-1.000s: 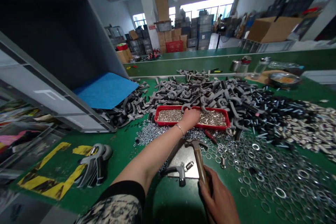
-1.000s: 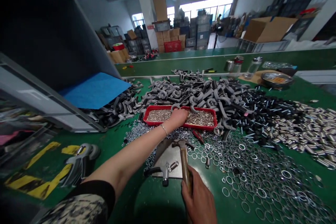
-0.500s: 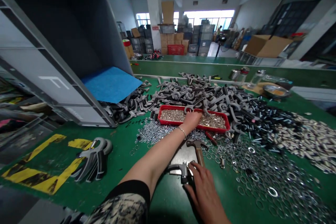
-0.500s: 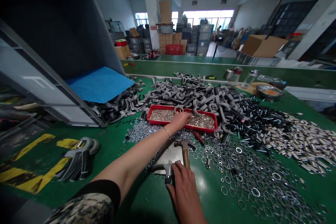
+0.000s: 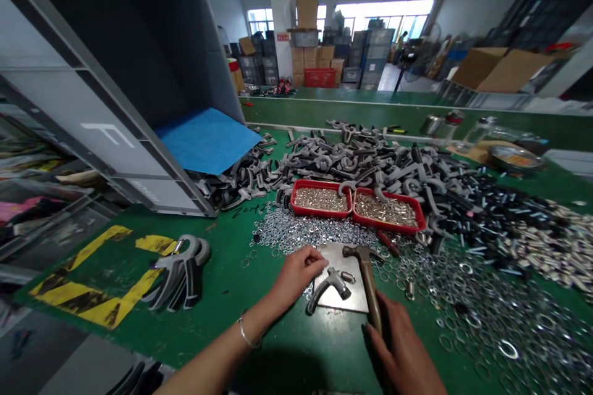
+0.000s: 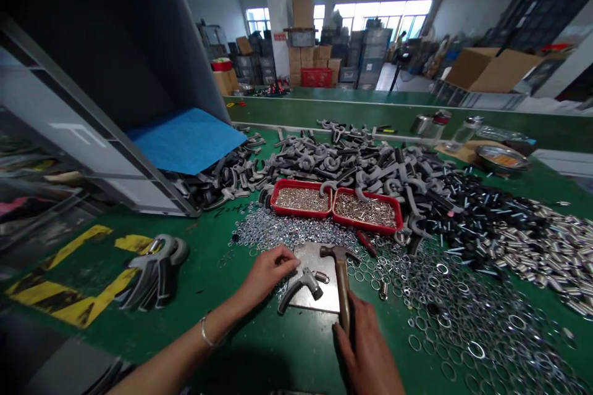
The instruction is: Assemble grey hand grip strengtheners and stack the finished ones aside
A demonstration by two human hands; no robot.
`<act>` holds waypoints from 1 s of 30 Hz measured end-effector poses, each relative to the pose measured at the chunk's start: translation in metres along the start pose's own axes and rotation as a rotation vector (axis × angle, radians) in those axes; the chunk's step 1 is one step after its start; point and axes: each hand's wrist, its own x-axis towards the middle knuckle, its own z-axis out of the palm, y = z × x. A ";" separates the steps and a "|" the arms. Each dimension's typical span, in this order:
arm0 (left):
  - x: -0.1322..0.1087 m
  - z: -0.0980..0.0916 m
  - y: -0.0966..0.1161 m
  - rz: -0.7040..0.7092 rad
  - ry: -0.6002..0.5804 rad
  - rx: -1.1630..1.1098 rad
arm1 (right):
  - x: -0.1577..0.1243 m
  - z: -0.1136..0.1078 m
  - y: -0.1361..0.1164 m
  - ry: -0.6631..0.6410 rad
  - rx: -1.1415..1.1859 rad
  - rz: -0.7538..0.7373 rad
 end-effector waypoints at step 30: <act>-0.027 0.040 0.022 0.319 0.079 0.834 | 0.023 -0.049 0.005 -0.211 0.467 0.292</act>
